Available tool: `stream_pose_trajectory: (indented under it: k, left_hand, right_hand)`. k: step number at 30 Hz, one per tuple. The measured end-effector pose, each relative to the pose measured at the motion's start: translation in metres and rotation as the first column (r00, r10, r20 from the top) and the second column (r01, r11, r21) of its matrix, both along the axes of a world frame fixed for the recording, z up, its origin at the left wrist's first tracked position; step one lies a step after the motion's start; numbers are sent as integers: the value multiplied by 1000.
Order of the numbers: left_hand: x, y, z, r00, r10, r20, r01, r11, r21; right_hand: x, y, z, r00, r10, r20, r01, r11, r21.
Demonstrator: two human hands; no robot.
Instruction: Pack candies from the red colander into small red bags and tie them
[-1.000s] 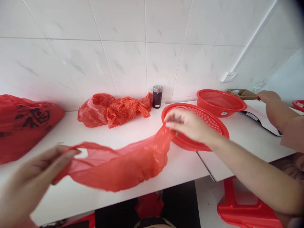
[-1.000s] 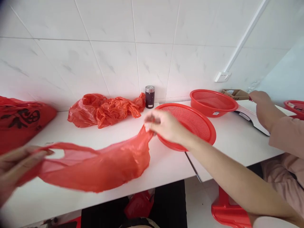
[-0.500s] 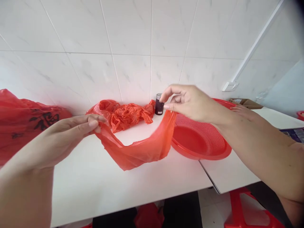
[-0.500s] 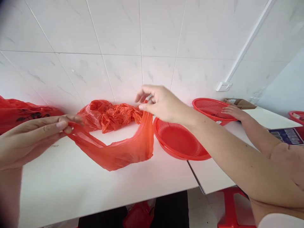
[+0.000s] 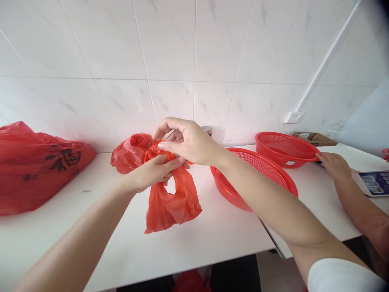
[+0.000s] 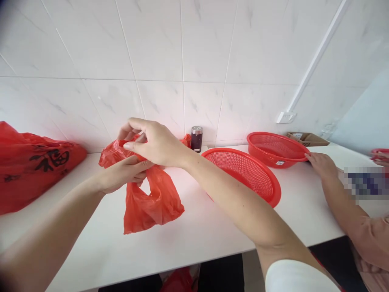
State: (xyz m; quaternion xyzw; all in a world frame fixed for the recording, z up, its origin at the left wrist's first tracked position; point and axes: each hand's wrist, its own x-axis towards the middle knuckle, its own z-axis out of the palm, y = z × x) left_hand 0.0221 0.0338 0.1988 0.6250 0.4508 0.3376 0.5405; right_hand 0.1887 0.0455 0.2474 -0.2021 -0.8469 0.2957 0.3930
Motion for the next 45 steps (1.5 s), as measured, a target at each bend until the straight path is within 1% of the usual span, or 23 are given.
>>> stream_pose_trajectory:
  k: [3, 6, 9, 11, 13, 14, 15, 17, 19, 20, 22, 24, 26, 27, 29, 31, 32, 34, 36, 39, 42, 44, 45]
  left_hand:
    - [-7, 4, -6, 998, 12, 67, -8, 998, -57]
    - [-16, 8, -15, 998, 12, 67, -8, 998, -69]
    - [-22, 10, -22, 998, 8, 57, -7, 1000, -20]
    - [-25, 9, -23, 998, -47, 40, 47, 999, 25]
    - [-27, 8, -21, 994, -107, -37, 110, 990, 92]
    - [-27, 7, -21, 989, -112, -95, 125, 983, 133]
    - [-26, 7, -20, 982, -96, -162, 125, 976, 179]
    - [-23, 5, -23, 946, 18, -324, 81, 953, 291]
    - [-20, 5, -30, 856, 213, -471, 28, 890, 455]
    - [-18, 5, -35, 798, 326, -507, 10, 834, 551]
    - [-15, 6, -44, 706, 517, -483, -14, 693, 721]
    - [-13, 7, -53, 692, 598, -405, -26, 581, 814]
    - [-13, 7, -59, 723, 597, -348, -40, 539, 841]
    - [-15, 7, -62, 742, 581, -335, -48, 544, 838]
    - [-20, 5, -70, 760, 546, -352, -70, 607, 791]
    - [-31, -2, -82, 737, 535, -412, -122, 706, 698]
    - [-37, -7, -91, 720, 539, -438, -167, 746, 645]
    - [-51, -22, -112, 696, 563, -445, -268, 779, 567]
    - [-61, -40, -133, 705, 582, -405, -331, 776, 537]
    - [-61, -61, -153, 727, 581, -365, -390, 788, 477]
    - [-50, -59, -159, 708, 656, -262, -500, 728, 470]
    - [-43, -43, -163, 680, 700, -218, -524, 672, 524]
    - [-40, -33, -167, 666, 710, -230, -516, 661, 544]
  right_hand:
    - [2, 15, -23, 993, -115, 25, 117, 991, -63]
    - [9, 22, -48, 992, -82, 100, 99, 980, -173]
    - [13, 3, -57, 994, -108, -3, 105, 978, -178]
    - [14, -14, -56, 999, -33, 1, 32, 983, -179]
    - [12, -22, -56, 1000, -1, 20, 4, 985, -175]
    - [10, -21, -58, 999, -47, -2, 46, 986, -163]
    - [8, -15, -62, 992, -119, -40, 111, 981, -157]
    - [2, 5, -77, 969, -230, -89, 210, 958, -194]
    - [-4, 26, -97, 974, -221, -47, 199, 937, -288]
    - [-8, 34, -107, 982, -185, -32, 163, 925, -342]
    - [-13, 42, -121, 991, -119, -59, 83, 903, -422]
    - [-18, 42, -127, 991, -54, -125, -10, 887, -461]
    - [-20, 37, -128, 984, 1, -179, -88, 872, -482]
    - [-21, 35, -128, 980, 14, -197, -111, 865, -490]
    - [-20, 35, -130, 982, -1, -187, -92, 869, -486]
    - [-18, 41, -137, 986, -135, -100, 74, 884, -463]
    - [-16, 47, -144, 972, -230, -49, 183, 871, -455]
    - [-11, 61, -161, 912, -408, 44, 381, 800, -464]
    - [-8, 75, -181, 846, -520, 117, 507, 716, -480]
    - [-11, 85, -207, 760, -619, 198, 635, 641, -432]
    - [-27, 77, -220, 699, -674, 239, 711, 618, -336]
    - [-40, 65, -223, 680, -687, 256, 733, 627, -263]
    - [-45, 58, -225, 674, -691, 260, 739, 636, -224]
